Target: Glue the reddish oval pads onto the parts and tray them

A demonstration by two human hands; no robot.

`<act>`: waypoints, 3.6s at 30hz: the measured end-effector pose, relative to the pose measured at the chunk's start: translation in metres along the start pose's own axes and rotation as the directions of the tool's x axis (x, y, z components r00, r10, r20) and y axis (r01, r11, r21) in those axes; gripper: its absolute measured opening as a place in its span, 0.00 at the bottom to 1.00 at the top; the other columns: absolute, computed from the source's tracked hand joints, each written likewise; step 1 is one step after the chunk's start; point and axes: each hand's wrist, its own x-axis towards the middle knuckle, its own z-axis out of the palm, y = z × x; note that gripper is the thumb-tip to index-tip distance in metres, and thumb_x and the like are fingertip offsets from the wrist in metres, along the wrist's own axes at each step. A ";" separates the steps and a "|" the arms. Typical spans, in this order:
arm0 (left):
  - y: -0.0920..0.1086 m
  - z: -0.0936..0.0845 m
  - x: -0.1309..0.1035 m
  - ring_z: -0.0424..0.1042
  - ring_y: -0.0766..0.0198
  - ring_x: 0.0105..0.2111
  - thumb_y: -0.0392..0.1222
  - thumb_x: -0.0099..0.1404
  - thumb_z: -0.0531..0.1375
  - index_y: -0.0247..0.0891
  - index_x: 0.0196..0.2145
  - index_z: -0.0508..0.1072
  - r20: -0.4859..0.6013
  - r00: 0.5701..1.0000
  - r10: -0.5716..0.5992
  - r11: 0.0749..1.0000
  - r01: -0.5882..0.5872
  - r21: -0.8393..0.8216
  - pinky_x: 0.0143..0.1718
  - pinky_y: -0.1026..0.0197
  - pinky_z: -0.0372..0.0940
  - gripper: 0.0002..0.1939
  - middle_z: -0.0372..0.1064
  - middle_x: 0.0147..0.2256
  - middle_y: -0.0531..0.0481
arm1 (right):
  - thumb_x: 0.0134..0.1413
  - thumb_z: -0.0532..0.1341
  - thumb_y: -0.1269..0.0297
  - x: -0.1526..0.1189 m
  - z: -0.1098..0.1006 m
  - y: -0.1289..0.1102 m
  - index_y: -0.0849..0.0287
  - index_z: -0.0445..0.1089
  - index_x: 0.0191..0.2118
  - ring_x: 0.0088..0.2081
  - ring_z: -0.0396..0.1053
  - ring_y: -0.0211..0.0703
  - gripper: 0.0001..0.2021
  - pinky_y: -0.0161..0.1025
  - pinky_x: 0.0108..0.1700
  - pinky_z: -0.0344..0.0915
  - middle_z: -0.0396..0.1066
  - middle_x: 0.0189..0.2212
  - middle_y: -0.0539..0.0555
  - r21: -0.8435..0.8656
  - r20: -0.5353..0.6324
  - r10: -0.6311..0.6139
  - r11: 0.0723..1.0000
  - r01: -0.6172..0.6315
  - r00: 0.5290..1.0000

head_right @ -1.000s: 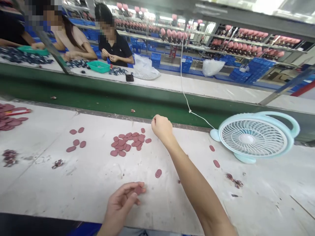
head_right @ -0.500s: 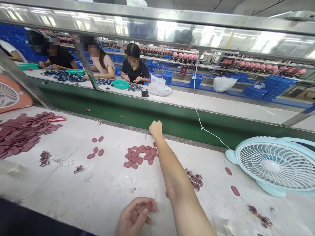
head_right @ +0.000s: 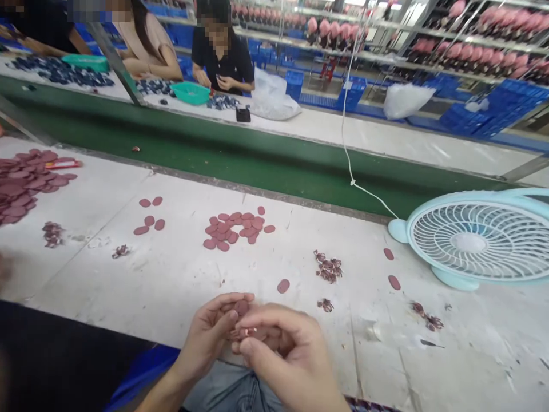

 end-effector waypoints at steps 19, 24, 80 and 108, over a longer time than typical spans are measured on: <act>-0.007 0.010 -0.026 0.81 0.57 0.42 0.30 0.63 0.66 0.40 0.46 0.80 0.164 0.986 -0.032 0.976 0.066 -0.208 0.43 0.58 0.78 0.14 0.81 0.45 0.44 | 0.52 0.72 0.59 -0.018 -0.002 0.060 0.54 0.80 0.37 0.28 0.74 0.37 0.08 0.30 0.32 0.74 0.79 0.27 0.52 0.115 -0.232 0.166 0.983 -0.142 0.959; -0.006 0.013 -0.027 0.81 0.58 0.37 0.28 0.61 0.68 0.38 0.39 0.80 0.166 0.986 -0.032 0.960 0.077 -0.269 0.39 0.55 0.78 0.10 0.81 0.45 0.45 | 0.55 0.71 0.58 -0.020 -0.006 0.059 0.54 0.80 0.39 0.29 0.75 0.37 0.08 0.30 0.32 0.73 0.79 0.28 0.52 0.060 -0.200 0.182 0.983 -0.174 0.963; -0.012 0.036 -0.050 0.82 0.59 0.36 0.30 0.62 0.67 0.40 0.33 0.84 0.020 0.996 0.086 0.991 -0.084 -0.102 0.34 0.63 0.79 0.07 0.82 0.45 0.46 | 0.60 0.67 0.63 -0.046 0.005 0.053 0.53 0.78 0.39 0.31 0.77 0.39 0.03 0.34 0.34 0.76 0.80 0.34 0.52 0.070 -0.304 -0.005 0.997 0.027 0.953; 0.033 0.087 0.086 0.78 0.52 0.40 0.45 0.64 0.61 0.38 0.44 0.79 0.405 0.907 -0.114 -0.062 -0.413 0.908 0.45 0.51 0.71 0.14 0.79 0.43 0.46 | 0.55 0.69 0.58 -0.222 -0.127 0.147 0.54 0.76 0.46 0.33 0.77 0.47 0.13 0.45 0.36 0.78 0.78 0.37 0.57 -0.061 -0.809 0.050 0.984 -0.168 0.585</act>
